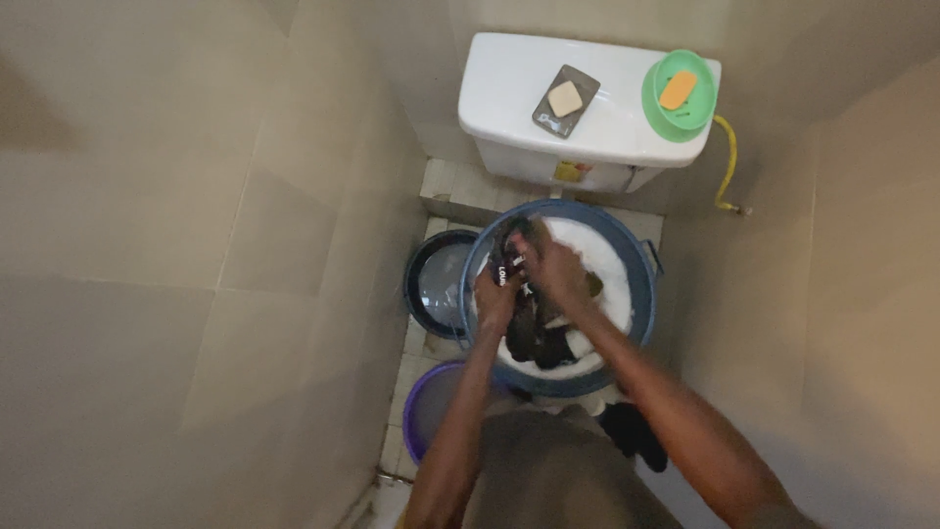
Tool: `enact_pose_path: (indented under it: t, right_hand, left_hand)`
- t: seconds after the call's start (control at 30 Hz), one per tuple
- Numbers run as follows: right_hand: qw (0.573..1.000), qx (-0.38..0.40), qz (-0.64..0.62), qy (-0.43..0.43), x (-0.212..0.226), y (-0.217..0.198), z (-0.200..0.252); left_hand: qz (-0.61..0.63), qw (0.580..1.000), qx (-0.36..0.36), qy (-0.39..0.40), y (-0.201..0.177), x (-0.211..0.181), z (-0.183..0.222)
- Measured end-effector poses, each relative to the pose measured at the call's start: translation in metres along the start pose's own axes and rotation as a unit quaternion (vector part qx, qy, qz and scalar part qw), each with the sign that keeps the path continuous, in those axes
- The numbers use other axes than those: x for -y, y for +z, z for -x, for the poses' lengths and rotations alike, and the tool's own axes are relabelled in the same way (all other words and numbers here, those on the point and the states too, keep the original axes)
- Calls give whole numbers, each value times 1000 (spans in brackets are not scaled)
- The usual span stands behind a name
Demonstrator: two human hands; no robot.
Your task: Washing black sandals in a blue basin of soapy water using a scrub brush.
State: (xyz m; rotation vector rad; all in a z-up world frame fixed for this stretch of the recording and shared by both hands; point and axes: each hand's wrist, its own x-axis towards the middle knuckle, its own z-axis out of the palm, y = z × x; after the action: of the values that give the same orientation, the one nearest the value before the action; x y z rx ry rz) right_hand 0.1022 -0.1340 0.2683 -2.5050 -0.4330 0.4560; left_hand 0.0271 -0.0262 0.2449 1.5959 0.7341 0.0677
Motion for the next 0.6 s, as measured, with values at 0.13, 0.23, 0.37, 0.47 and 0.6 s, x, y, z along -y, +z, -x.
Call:
enact_pose_path:
  t: [0.13,0.23,0.37,0.47,0.6]
  right_hand:
    - [999,-50,13,-11,-4,-2,2]
    - [998,-60,25,-17,-30,12,-9]
    - [998,-57,30,-23,-8,-10,10]
    - [997,-56,-7,-51,11,-12,33]
    - [994,-98,52,-16,-36,24,-4]
  left_hand:
    - [34,999,5,16,9,5,-17]
    - [43,999,11,-4,13,17,-4]
    - [-26,1000,-4,-10,9,20,-13]
    - [-23,1000,-4,-10,-2,13,-3]
    - [-24,1000,-12,-7,-20,11,5]
